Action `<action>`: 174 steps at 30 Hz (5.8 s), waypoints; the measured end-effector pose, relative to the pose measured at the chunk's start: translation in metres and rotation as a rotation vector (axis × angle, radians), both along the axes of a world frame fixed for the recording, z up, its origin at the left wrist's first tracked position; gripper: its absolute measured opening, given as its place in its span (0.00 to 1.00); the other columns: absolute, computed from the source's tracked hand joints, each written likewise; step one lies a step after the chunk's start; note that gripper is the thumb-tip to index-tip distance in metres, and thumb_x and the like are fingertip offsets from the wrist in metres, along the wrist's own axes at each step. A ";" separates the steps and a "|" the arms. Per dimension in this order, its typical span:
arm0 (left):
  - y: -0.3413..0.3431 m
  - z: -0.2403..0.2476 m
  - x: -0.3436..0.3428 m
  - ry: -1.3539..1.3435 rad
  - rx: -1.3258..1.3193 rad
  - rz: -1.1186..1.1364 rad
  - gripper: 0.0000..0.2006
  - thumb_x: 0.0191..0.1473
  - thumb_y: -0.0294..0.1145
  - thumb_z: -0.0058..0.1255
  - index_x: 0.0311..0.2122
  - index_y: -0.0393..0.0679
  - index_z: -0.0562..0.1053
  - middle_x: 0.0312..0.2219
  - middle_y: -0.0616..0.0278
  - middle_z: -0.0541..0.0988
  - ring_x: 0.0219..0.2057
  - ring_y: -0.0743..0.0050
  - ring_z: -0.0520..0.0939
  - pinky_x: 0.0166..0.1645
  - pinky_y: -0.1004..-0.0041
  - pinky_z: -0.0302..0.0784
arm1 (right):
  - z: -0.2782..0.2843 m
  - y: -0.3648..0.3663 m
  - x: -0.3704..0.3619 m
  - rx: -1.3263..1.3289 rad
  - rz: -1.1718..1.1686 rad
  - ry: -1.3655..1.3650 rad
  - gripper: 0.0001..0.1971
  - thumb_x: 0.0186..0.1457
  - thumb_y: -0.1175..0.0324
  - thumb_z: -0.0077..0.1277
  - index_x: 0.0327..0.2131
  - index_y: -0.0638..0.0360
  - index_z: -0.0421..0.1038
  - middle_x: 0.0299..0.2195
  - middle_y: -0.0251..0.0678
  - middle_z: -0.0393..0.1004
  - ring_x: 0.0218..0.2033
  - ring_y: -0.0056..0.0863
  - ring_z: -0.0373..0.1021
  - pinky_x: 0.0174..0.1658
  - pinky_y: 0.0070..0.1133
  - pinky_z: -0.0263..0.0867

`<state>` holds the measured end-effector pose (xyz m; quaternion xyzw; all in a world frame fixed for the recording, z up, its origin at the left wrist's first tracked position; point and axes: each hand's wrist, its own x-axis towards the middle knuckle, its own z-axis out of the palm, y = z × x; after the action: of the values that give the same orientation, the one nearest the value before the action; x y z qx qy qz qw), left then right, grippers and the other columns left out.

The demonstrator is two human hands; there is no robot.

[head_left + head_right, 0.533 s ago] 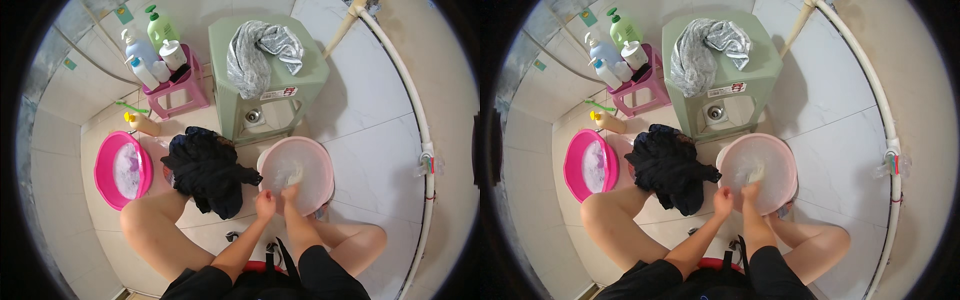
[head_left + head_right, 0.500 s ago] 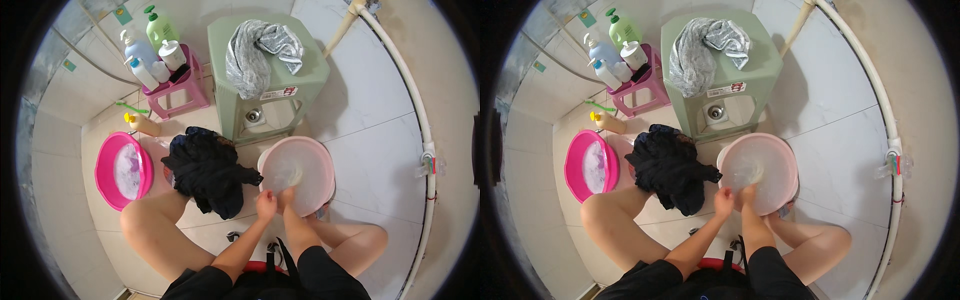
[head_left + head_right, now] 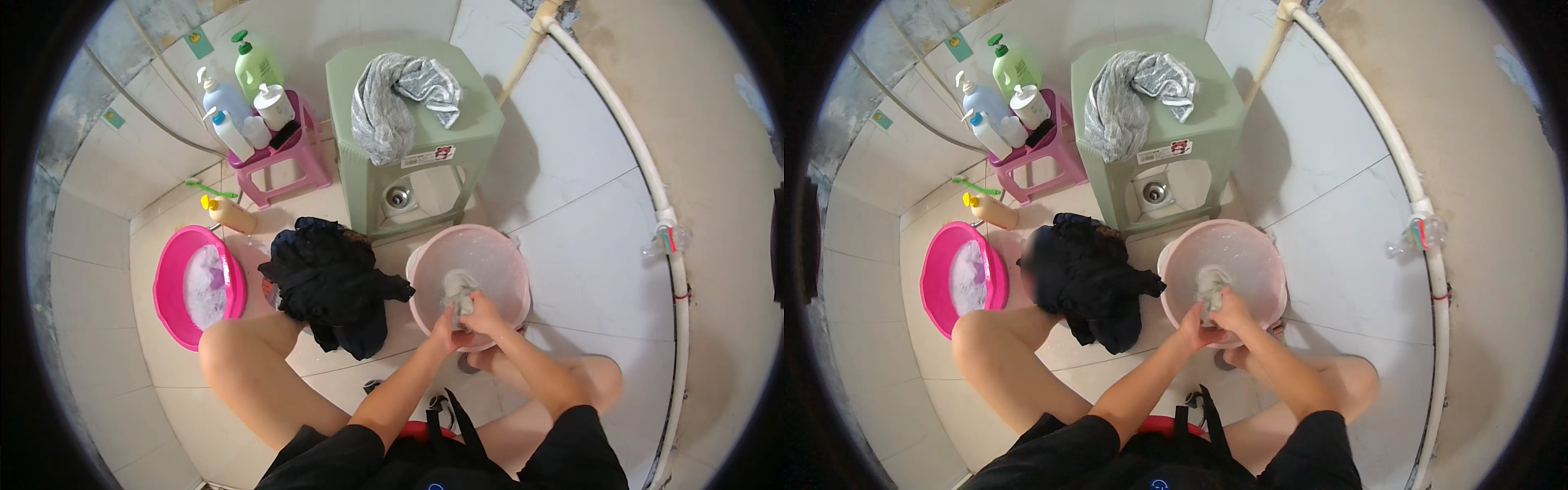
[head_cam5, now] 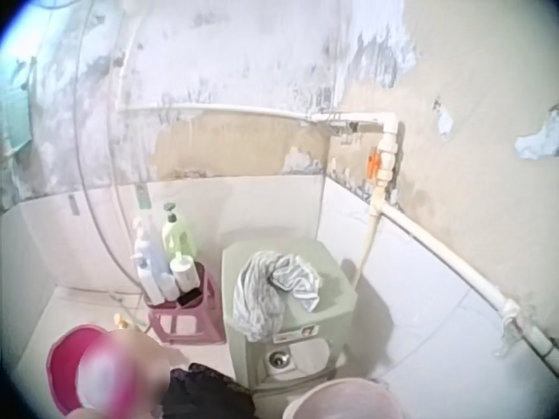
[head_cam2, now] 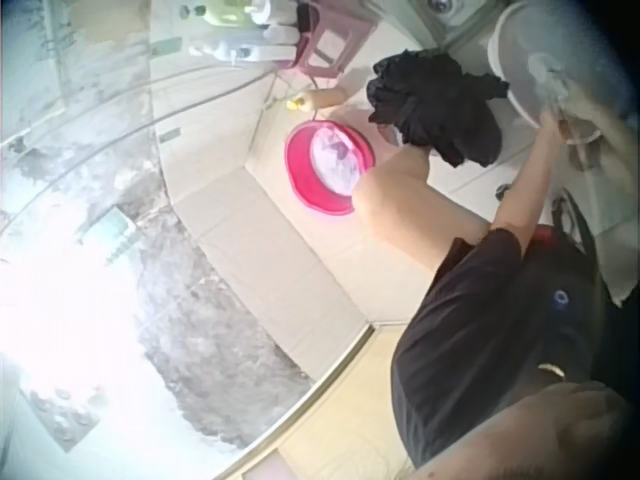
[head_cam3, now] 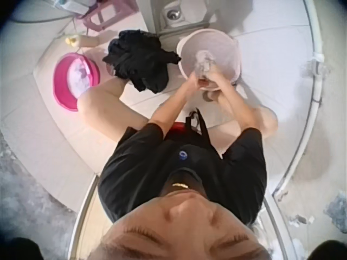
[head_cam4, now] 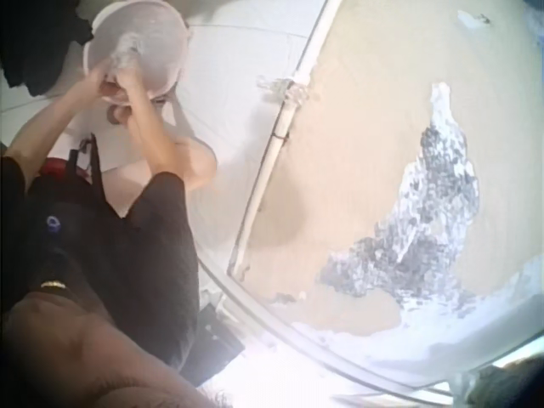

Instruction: The person sits on the floor and washes clothes by hand in a pink basin filled with water. They scrub and rinse a light-colored towel and several dark garments, placing the cleaned items on a nearby green stool.

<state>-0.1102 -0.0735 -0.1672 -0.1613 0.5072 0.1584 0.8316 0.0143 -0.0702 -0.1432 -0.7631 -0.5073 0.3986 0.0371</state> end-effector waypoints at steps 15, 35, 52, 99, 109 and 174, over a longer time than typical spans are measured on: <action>0.004 0.131 0.015 -0.375 0.272 0.295 0.18 0.61 0.37 0.32 0.51 0.38 0.65 0.51 0.55 0.70 0.52 0.60 0.71 0.57 0.58 0.65 | 0.101 0.002 0.082 0.415 -0.663 0.963 0.22 0.50 0.76 0.53 0.49 0.54 0.61 0.38 0.36 0.71 0.38 0.25 0.70 0.39 0.23 0.69; -0.016 0.114 -0.005 -0.737 0.326 -0.046 0.25 0.55 0.48 0.37 0.54 0.45 0.66 0.50 0.59 0.72 0.51 0.57 0.72 0.56 0.52 0.65 | 0.143 0.003 0.017 0.711 -0.212 0.839 0.17 0.38 0.73 0.63 0.36 0.57 0.71 0.32 0.30 0.72 0.34 0.18 0.67 0.40 0.19 0.64; 0.000 0.200 0.027 0.831 2.355 -0.222 0.13 0.28 0.19 0.54 0.25 0.45 0.76 0.36 0.54 0.75 0.36 0.55 0.78 0.39 0.66 0.74 | 0.117 0.023 0.041 -0.293 -0.480 1.565 0.16 0.54 0.54 0.49 0.37 0.55 0.70 0.33 0.34 0.74 0.33 0.28 0.72 0.35 0.26 0.70; 0.042 0.202 -0.140 0.479 1.118 -0.424 0.20 0.50 0.36 0.53 0.46 0.39 0.65 0.34 0.54 0.73 0.30 0.68 0.78 0.24 0.72 0.77 | 0.171 -0.040 -0.099 0.784 0.226 0.410 0.33 0.39 0.71 0.59 0.53 0.59 0.61 0.46 0.46 0.68 0.48 0.46 0.65 0.51 0.31 0.61; 0.113 0.253 -0.176 0.370 1.231 0.065 0.22 0.59 0.38 0.40 0.54 0.38 0.58 0.45 0.54 0.67 0.38 0.65 0.76 0.41 0.66 0.73 | 0.310 0.145 -0.131 1.525 0.007 0.019 0.27 0.43 0.70 0.57 0.50 0.60 0.64 0.46 0.47 0.67 0.46 0.45 0.64 0.49 0.34 0.61; 0.088 0.217 -0.262 1.228 1.510 -1.498 0.15 0.47 0.31 0.47 0.42 0.40 0.71 0.40 0.49 0.75 0.43 0.50 0.77 0.46 0.62 0.74 | -0.008 0.070 -0.248 0.669 0.272 -0.110 0.31 0.37 0.58 0.64 0.49 0.48 0.66 0.42 0.40 0.70 0.47 0.37 0.66 0.48 0.32 0.59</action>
<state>-0.3726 0.0149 0.0494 0.7934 0.5629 -0.0548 0.2251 -0.2336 0.0001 -0.1516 -0.6545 -0.7078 0.1701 0.2040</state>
